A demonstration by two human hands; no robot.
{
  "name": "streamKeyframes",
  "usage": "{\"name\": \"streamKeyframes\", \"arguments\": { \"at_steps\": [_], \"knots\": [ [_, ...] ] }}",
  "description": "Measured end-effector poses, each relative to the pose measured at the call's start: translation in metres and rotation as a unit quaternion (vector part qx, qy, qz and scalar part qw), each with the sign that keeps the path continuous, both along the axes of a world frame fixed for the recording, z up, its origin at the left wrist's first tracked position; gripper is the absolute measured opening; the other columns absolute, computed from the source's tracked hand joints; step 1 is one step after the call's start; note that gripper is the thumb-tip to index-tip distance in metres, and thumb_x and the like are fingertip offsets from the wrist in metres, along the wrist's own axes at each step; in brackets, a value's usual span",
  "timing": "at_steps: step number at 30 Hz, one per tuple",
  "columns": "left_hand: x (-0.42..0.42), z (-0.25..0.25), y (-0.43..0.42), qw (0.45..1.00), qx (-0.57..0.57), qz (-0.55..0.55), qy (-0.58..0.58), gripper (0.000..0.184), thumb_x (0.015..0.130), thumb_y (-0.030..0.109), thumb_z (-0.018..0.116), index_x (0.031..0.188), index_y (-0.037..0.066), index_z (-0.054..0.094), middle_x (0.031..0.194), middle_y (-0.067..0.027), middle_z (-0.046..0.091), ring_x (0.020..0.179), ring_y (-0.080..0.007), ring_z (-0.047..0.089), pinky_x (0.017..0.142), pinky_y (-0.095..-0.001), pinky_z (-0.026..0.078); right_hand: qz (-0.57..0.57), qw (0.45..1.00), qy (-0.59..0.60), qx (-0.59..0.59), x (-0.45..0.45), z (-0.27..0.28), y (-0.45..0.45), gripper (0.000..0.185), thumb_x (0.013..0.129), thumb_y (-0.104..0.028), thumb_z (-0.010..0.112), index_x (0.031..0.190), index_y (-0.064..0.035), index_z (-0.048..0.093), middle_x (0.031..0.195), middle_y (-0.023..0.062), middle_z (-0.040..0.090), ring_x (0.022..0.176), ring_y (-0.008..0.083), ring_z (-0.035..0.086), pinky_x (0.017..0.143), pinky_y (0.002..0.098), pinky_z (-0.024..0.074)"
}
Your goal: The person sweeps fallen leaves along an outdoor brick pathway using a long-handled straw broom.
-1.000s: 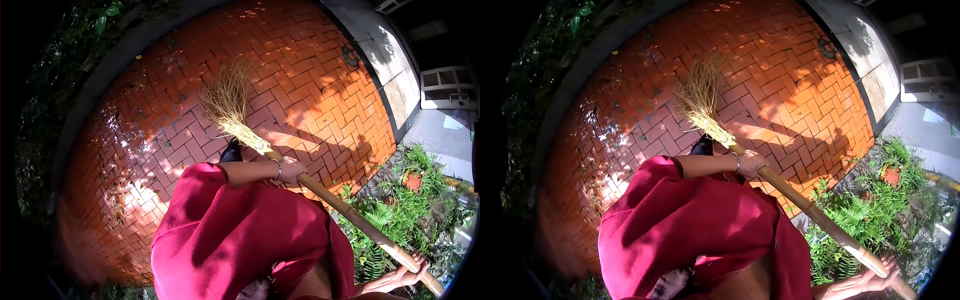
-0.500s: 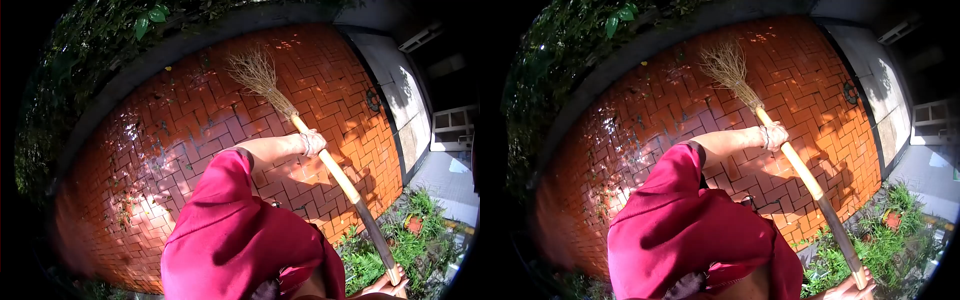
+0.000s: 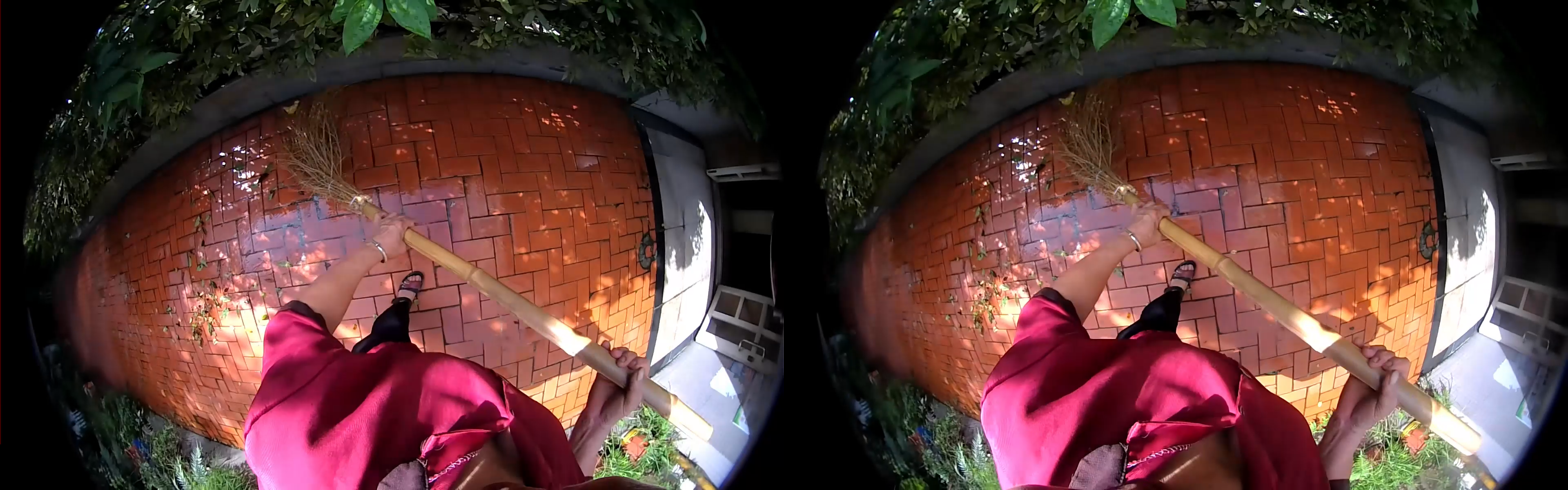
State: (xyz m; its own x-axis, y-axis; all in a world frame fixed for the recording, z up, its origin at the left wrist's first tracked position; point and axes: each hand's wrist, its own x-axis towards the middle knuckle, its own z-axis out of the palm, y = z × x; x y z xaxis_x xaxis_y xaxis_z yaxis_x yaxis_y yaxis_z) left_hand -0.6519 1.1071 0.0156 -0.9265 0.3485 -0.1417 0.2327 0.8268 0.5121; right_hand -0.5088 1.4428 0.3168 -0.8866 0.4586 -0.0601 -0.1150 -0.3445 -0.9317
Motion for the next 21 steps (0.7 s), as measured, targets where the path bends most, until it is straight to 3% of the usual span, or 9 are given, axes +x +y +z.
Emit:
{"name": "streamKeyframes", "arguments": {
  "at_steps": [2, 4, 7, 10, 13, 14, 16, 20, 21],
  "knots": [
    [-0.003, -0.011, -0.074, 0.992, -0.050, 0.018, -0.118, 0.039, 0.058, 0.037, 0.068, 0.088, 0.014, 0.060, 0.091, -0.0052, 0.059, 0.092, -0.0223, 0.051, 0.079, -0.0463, 0.033, 0.102, 0.994, -0.015, -0.046, -0.023, -0.053, -0.028, 0.017, 0.077, -0.021, 0.054, 0.079, -0.0064, 0.045, 0.078, 0.0083, 0.047, 0.086, 0.0269, 0.046, 0.089, 0.0478, 0.0317],
    [-0.007, -0.016, -0.131, 0.964, -0.157, -0.029, -0.211, 0.037, 0.060, 0.037, 0.067, 0.089, 0.015, 0.060, 0.093, -0.0052, 0.058, 0.092, -0.0221, 0.052, 0.084, -0.0487, 0.031, 0.136, 0.980, -0.065, -0.132, -0.031, -0.081, -0.044, 0.016, 0.077, -0.019, 0.054, 0.084, -0.0070, 0.047, 0.086, 0.0101, 0.050, 0.095, 0.0288, 0.047, 0.078, 0.0480, 0.0406],
    [0.018, 0.017, -0.126, 0.976, -0.198, -0.032, -0.089, 0.032, 0.056, 0.028, 0.071, 0.079, 0.011, 0.058, 0.082, -0.0076, 0.057, 0.084, -0.0237, 0.054, 0.079, -0.0468, 0.035, 0.119, 0.978, -0.072, -0.156, -0.023, -0.090, -0.027, 0.015, 0.080, -0.020, 0.051, 0.086, -0.0063, 0.048, 0.088, 0.0097, 0.049, 0.096, 0.0286, 0.046, 0.082, 0.0461, 0.0381],
    [0.038, 0.054, -0.055, 0.991, -0.114, -0.056, -0.044, 0.024, 0.061, 0.030, 0.064, 0.078, 0.013, 0.058, 0.081, -0.0044, 0.057, 0.082, -0.0203, 0.054, 0.077, -0.0427, 0.034, 0.053, 0.988, -0.005, -0.142, 0.012, -0.052, 0.028, 0.017, 0.082, -0.021, 0.048, 0.081, -0.0039, 0.047, 0.079, 0.0094, 0.047, 0.085, 0.0269, 0.047, 0.091, 0.0426, 0.0307],
    [0.049, 0.092, 0.039, 0.989, 0.003, -0.150, -0.005, 0.018, 0.059, 0.021, 0.062, 0.072, 0.010, 0.056, 0.071, -0.0059, 0.055, 0.076, -0.0236, 0.054, 0.074, -0.0414, 0.036, 0.012, 0.995, 0.077, -0.057, 0.078, 0.014, 0.106, 0.020, 0.082, -0.024, 0.048, 0.078, -0.0049, 0.043, 0.073, 0.0083, 0.043, 0.082, 0.0220, 0.042, 0.083, 0.0382, 0.0330],
    [0.054, 0.104, 0.070, 0.983, 0.052, -0.176, 0.026, 0.015, 0.057, 0.016, 0.060, 0.069, 0.010, 0.054, 0.068, -0.0064, 0.053, 0.074, -0.0242, 0.053, 0.073, -0.0415, 0.036, 0.026, 0.984, 0.125, -0.123, 0.100, 0.044, 0.129, 0.019, 0.083, -0.023, 0.047, 0.079, -0.0051, 0.042, 0.071, 0.0077, 0.041, 0.081, 0.0209, 0.040, 0.081, 0.0380, 0.0325],
    [0.065, 0.141, 0.118, 0.967, 0.128, -0.221, 0.021, 0.016, 0.055, 0.008, 0.056, 0.070, 0.009, 0.050, 0.066, -0.0070, 0.053, 0.070, -0.0247, 0.053, 0.069, -0.0412, 0.038, 0.028, 0.990, 0.140, -0.023, 0.132, 0.093, 0.153, 0.021, 0.082, -0.023, 0.046, 0.073, -0.0054, 0.038, 0.069, 0.0059, 0.035, 0.074, 0.0197, 0.035, 0.074, 0.0365, 0.0307],
    [0.115, 0.137, 0.160, 0.940, 0.278, -0.194, 0.037, 0.015, 0.056, 0.008, 0.054, 0.069, 0.011, 0.046, 0.060, -0.0054, 0.048, 0.067, -0.0246, 0.051, 0.065, -0.0360, 0.038, 0.054, 0.980, 0.175, 0.081, 0.160, 0.139, 0.165, 0.021, 0.081, -0.020, 0.046, 0.069, -0.0057, 0.036, 0.066, 0.0047, 0.031, 0.068, 0.0182, 0.031, 0.067, 0.0337, 0.0286],
    [0.139, 0.110, 0.157, 0.939, 0.308, -0.141, -0.057, 0.016, 0.056, 0.008, 0.055, 0.069, 0.012, 0.046, 0.061, -0.0051, 0.048, 0.067, -0.0243, 0.050, 0.063, -0.0353, 0.037, 0.061, 0.976, 0.183, 0.100, 0.165, 0.141, 0.166, 0.020, 0.081, -0.019, 0.046, 0.069, -0.0058, 0.036, 0.065, 0.0046, 0.031, 0.068, 0.0178, 0.030, 0.066, 0.0330, 0.0282]
  ]
}}
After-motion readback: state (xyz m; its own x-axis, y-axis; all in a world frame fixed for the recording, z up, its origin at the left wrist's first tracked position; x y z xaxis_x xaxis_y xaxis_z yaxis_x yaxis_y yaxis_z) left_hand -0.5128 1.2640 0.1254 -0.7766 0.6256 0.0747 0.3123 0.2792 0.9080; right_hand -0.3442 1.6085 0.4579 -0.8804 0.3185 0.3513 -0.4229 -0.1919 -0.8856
